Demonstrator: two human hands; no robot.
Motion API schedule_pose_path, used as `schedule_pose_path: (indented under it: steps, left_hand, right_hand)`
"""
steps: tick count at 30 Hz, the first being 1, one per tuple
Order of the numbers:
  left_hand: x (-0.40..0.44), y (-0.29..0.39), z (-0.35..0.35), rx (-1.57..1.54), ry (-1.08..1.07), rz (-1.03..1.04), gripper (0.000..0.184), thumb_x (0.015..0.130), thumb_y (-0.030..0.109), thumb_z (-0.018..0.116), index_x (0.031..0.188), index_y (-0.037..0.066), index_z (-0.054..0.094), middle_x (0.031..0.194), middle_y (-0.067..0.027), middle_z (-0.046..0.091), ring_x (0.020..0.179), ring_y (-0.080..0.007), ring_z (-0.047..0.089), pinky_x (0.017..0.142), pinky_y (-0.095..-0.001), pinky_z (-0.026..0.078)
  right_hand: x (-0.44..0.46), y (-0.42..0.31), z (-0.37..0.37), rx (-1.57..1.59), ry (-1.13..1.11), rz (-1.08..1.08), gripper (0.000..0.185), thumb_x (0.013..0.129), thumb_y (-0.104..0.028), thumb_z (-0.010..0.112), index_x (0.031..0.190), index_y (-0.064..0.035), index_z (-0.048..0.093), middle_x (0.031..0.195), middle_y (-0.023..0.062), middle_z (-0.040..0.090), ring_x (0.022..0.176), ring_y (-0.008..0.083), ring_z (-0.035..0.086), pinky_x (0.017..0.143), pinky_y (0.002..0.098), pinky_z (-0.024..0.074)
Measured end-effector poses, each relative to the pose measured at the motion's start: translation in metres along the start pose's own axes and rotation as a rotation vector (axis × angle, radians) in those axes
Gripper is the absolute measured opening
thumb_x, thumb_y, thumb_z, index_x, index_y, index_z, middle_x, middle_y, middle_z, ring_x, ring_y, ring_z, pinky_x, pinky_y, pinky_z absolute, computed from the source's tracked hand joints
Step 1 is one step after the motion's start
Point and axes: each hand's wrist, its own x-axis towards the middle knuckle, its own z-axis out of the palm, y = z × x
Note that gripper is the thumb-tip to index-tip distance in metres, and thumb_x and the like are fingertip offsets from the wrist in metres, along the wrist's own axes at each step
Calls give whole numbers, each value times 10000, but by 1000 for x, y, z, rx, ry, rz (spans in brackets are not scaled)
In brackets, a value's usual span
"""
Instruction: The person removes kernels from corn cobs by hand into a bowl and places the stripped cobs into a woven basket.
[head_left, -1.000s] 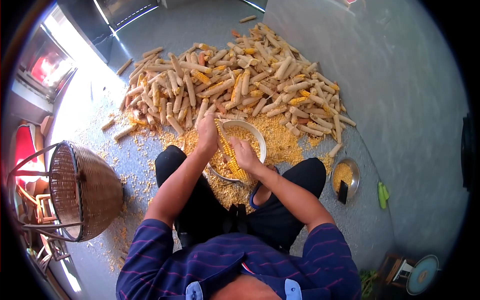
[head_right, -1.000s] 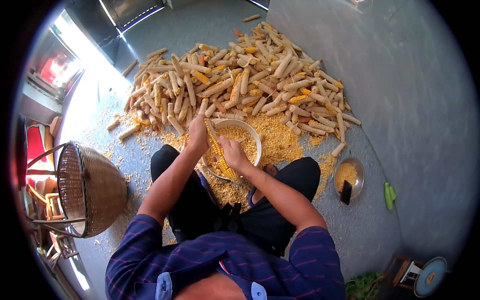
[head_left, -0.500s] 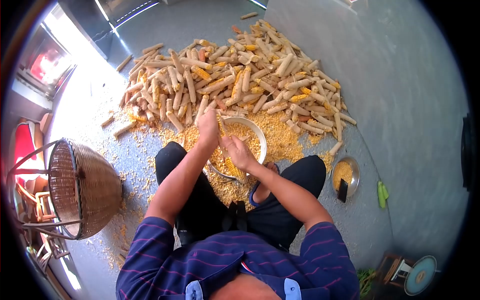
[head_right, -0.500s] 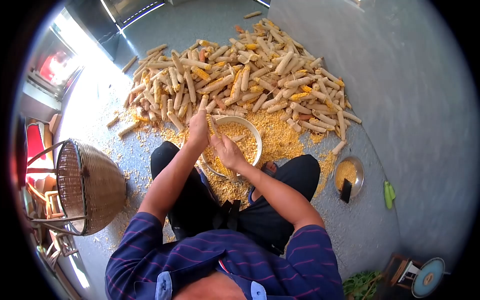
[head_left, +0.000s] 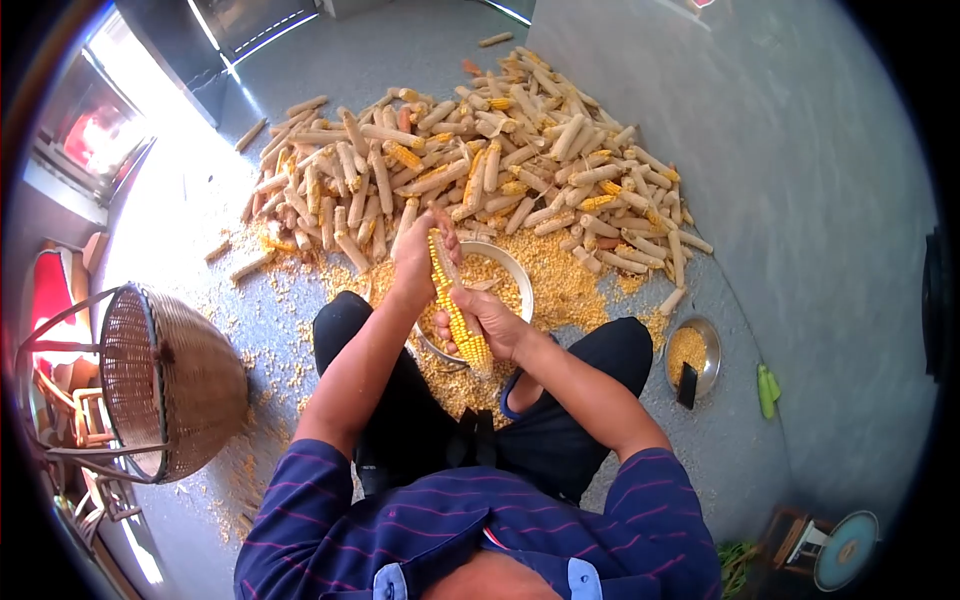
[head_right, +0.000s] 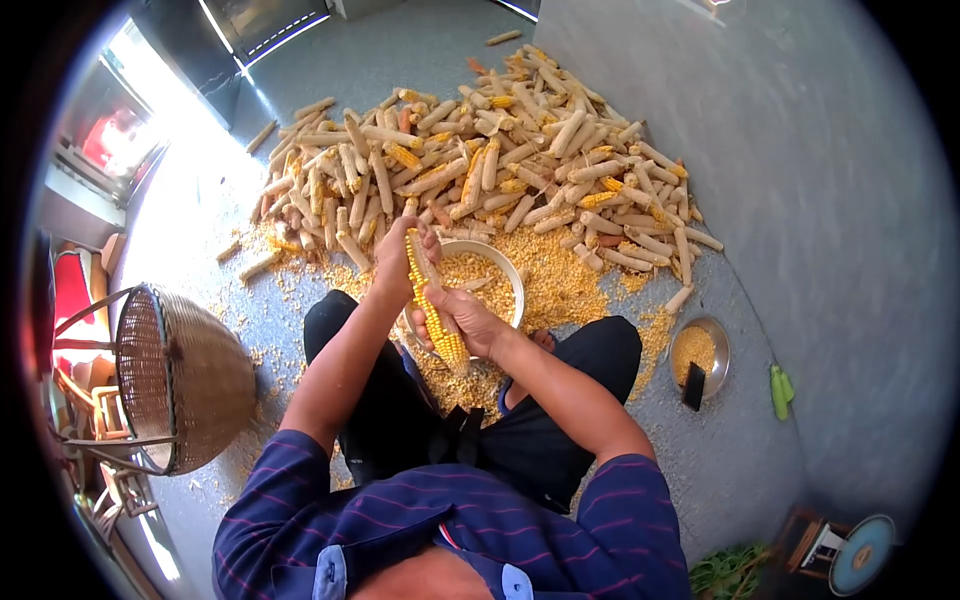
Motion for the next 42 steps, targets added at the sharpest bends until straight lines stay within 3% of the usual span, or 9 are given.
schedule_pose_path:
  steps: [8,14,20,22,28,30,34,38,42]
  left_hand:
    - [5,-15,-3,282,181,229,297,959,275,415,814,33,507,593,-75,503,481,-192,499,449,-327,431]
    - [32,-42,-25,813,296,688,302,959,238,403,757,40,510,610,-67,513,471,-174,502,445,-304,428]
    - [0,-11,4,301,-58,182,262,937,225,455,770,31,512,598,-85,511,461,-176,495,444,-301,431]
    - [2,-7,4,245,-85,114,269,937,250,472,770,41,490,587,-87,494,455,-183,479,453,-317,427]
    - [8,0,3,-252,-191,-42,294,947,285,440,745,72,442,571,-79,452,442,-208,445,473,-350,417]
    - [6,5,2,-103,-5,60,293,955,283,425,748,76,442,579,-78,460,440,-209,444,464,-346,417]
    - [0,-9,4,285,168,305,324,972,259,418,731,55,487,580,-59,491,439,-165,469,424,-304,408]
    - [16,-21,-11,473,375,463,339,979,254,418,717,63,513,582,-36,505,464,-151,493,439,-287,413]
    - [25,-16,-29,502,435,483,303,972,245,428,755,62,534,608,-32,525,503,-145,517,469,-284,432]
  right_hand:
    - [14,8,-2,-759,385,-117,145,834,-117,622,854,15,566,640,58,573,536,128,566,460,269,457]
    - [26,15,-7,-1521,934,-143,532,719,-246,714,1160,-66,478,918,219,662,875,413,635,761,483,500]
    - [19,7,-12,-1115,497,-399,237,826,-201,642,973,-35,556,796,139,659,724,263,665,667,400,530]
    - [12,0,-16,-484,136,-47,122,865,-157,593,893,-39,573,727,65,609,703,169,636,644,352,536]
    - [3,-9,2,268,-8,64,138,861,-170,603,876,-40,559,643,44,565,527,150,544,528,288,497]
    - [7,-15,-9,-454,99,37,175,848,-169,633,934,-36,558,669,56,585,538,145,551,526,280,483]
    - [17,5,-8,-948,406,-90,249,836,-169,641,986,-3,530,705,74,605,591,140,600,535,300,493]
    - [32,27,-18,-1586,840,-214,547,749,-274,739,1126,21,475,891,170,654,786,308,665,689,432,510]
    - [20,8,-23,-1439,540,-220,709,776,-353,744,1271,30,411,1075,201,623,986,318,631,853,409,488]
